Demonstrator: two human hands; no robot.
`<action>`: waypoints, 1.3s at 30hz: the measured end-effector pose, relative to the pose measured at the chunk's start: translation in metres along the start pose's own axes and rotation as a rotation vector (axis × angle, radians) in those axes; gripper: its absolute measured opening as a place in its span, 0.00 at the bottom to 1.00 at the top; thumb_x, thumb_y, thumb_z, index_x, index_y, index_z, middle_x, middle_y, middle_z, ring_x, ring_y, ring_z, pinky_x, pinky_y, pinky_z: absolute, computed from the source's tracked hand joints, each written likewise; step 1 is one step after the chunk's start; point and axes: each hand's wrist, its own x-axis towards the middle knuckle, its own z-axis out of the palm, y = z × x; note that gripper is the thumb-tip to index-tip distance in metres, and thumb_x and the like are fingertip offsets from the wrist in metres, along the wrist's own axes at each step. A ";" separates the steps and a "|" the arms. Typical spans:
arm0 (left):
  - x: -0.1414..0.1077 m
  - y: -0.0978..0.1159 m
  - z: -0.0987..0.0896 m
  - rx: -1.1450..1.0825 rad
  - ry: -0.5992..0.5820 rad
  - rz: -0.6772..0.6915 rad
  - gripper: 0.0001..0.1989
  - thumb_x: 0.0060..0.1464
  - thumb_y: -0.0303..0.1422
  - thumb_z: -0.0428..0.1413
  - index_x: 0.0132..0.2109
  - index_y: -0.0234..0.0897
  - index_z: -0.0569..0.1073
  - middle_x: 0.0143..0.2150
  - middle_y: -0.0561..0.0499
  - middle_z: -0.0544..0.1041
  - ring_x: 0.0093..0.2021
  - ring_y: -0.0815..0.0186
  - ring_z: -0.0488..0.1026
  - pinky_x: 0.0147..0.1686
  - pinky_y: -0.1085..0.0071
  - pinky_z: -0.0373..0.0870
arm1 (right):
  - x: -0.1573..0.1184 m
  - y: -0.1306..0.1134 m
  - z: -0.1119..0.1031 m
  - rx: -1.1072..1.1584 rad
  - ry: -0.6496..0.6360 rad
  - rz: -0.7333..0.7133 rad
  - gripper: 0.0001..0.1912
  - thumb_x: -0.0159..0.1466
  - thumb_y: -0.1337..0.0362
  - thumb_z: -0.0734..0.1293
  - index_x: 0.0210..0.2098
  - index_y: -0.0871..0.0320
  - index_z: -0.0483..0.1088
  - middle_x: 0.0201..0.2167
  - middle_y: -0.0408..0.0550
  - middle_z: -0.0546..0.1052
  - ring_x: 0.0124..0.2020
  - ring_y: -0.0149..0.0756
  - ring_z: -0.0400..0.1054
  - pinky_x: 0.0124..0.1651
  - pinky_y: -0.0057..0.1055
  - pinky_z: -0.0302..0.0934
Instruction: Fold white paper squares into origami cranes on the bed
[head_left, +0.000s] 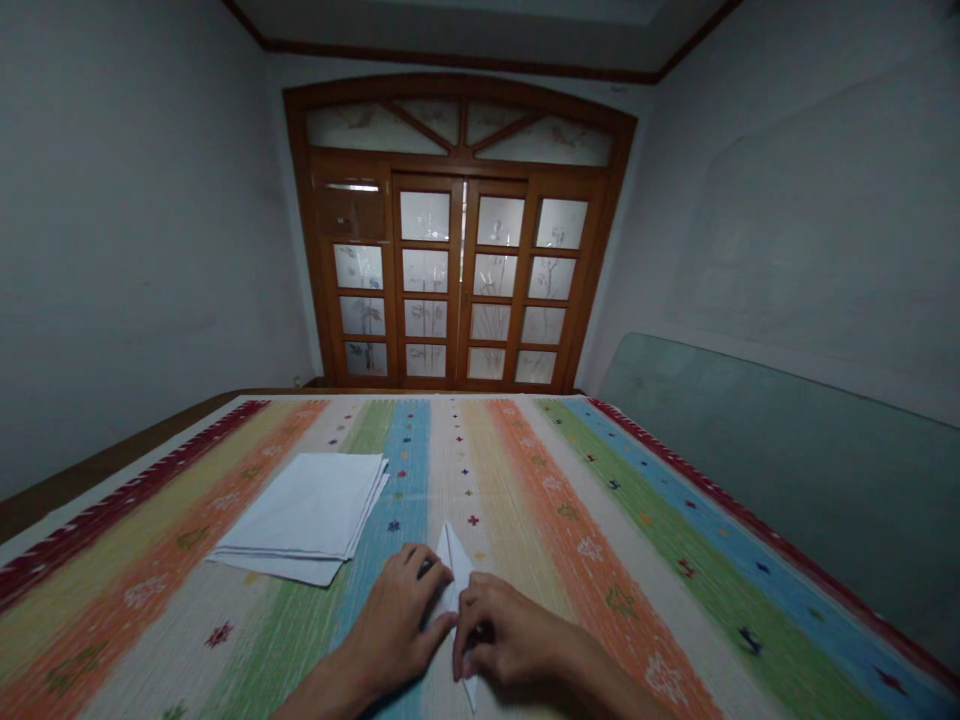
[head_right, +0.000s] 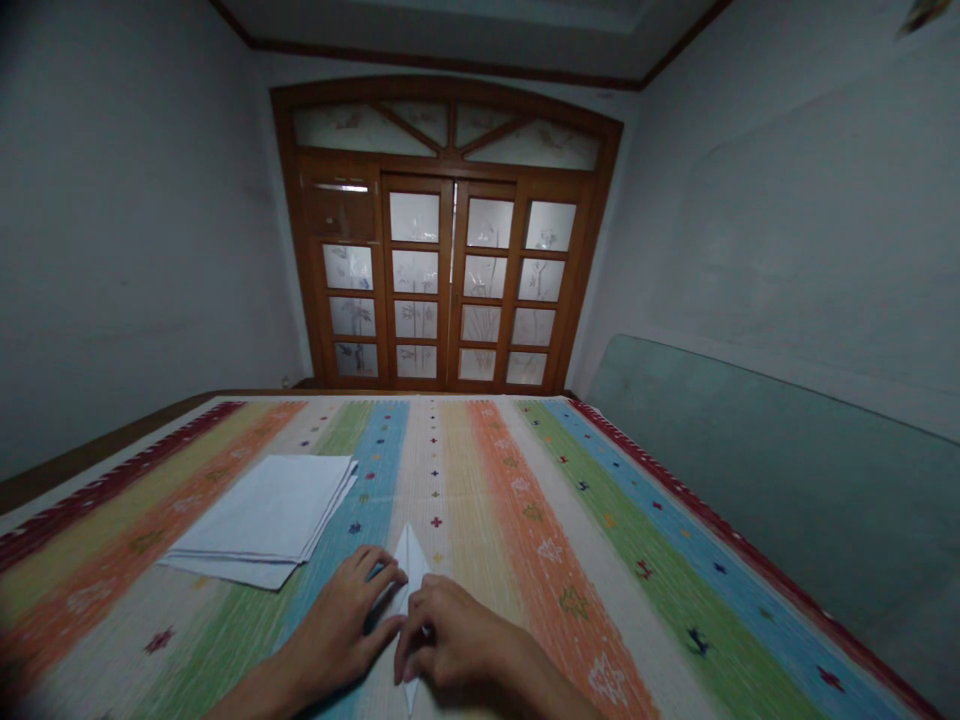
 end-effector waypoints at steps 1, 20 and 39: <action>0.000 0.000 0.000 0.000 -0.002 -0.001 0.14 0.53 0.27 0.60 0.48 0.40 0.73 0.50 0.45 0.72 0.53 0.52 0.67 0.53 0.55 0.65 | 0.000 0.000 0.000 -0.001 0.001 -0.001 0.05 0.58 0.67 0.77 0.34 0.50 0.83 0.32 0.42 0.72 0.43 0.36 0.65 0.48 0.28 0.55; -0.006 -0.009 -0.001 -0.087 -0.146 -0.001 0.39 0.42 0.52 0.69 0.57 0.39 0.70 0.61 0.38 0.67 0.63 0.42 0.60 0.63 0.47 0.57 | -0.002 0.000 0.002 0.119 0.088 0.163 0.20 0.45 0.75 0.80 0.31 0.58 0.69 0.31 0.37 0.65 0.34 0.31 0.59 0.35 0.25 0.50; -0.006 -0.002 0.003 -0.153 -0.115 -0.097 0.36 0.35 0.39 0.72 0.52 0.40 0.70 0.60 0.41 0.65 0.62 0.45 0.62 0.62 0.51 0.60 | -0.007 -0.017 -0.007 0.043 0.065 0.251 0.19 0.47 0.74 0.78 0.32 0.56 0.66 0.32 0.37 0.64 0.34 0.31 0.58 0.34 0.25 0.49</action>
